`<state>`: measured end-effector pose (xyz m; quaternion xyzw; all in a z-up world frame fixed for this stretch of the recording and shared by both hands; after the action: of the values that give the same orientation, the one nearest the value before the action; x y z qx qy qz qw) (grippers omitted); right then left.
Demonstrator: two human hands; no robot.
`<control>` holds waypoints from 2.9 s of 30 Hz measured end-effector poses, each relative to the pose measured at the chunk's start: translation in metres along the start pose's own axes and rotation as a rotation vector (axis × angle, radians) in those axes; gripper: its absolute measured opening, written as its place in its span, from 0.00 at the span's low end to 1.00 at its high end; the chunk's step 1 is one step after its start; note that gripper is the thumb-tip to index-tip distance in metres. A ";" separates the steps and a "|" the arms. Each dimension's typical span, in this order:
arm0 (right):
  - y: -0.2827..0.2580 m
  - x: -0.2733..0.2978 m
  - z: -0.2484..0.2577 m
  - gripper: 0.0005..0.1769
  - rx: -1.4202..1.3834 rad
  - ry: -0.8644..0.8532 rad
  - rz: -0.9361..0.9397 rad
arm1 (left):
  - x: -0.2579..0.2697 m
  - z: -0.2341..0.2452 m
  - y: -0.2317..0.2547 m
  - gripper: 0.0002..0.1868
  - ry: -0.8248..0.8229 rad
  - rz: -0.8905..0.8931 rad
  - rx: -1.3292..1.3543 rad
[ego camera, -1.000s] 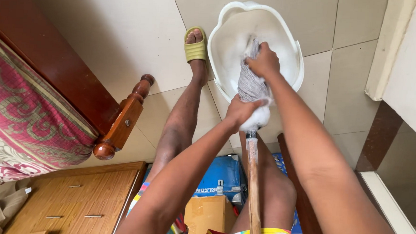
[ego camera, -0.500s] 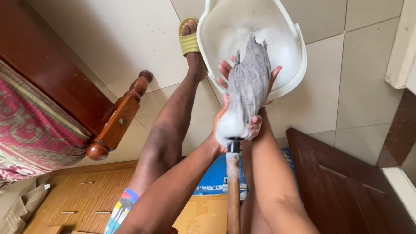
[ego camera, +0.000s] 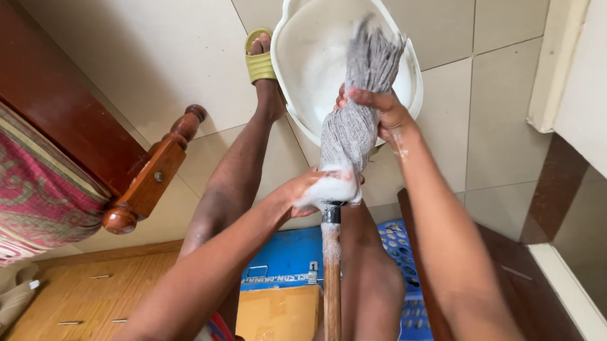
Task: Mopping the floor and wringing the mop in a bucket in a bedroom.
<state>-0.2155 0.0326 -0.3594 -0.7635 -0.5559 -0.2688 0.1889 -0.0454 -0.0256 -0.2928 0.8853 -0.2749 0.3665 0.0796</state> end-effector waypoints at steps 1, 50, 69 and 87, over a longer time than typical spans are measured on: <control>0.001 -0.002 0.007 0.26 0.128 0.090 -0.094 | -0.007 0.015 -0.006 0.26 0.026 0.032 -0.107; -0.023 0.013 -0.012 0.31 0.790 1.028 -0.310 | -0.028 0.002 0.041 0.54 0.438 -0.201 -0.834; -0.003 0.024 -0.064 0.71 0.023 0.104 0.020 | 0.025 -0.076 0.035 0.27 0.249 0.015 -0.208; -0.017 -0.012 -0.070 0.15 0.363 0.219 -0.167 | 0.009 -0.034 0.028 0.43 0.151 -0.094 -0.314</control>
<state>-0.2484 -0.0126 -0.3122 -0.6347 -0.6325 -0.2603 0.3595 -0.0760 -0.0414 -0.2633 0.8438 -0.2804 0.3804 0.2542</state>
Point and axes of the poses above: each hand's wrist, its own x-axis away from the middle knuckle, its own z-axis out of the back of the hand, y = z × x, the point moved 9 cm from there along -x, towards the middle knuckle, and after that the axes turned 15 degrees about -z, right-handed, at the moved point
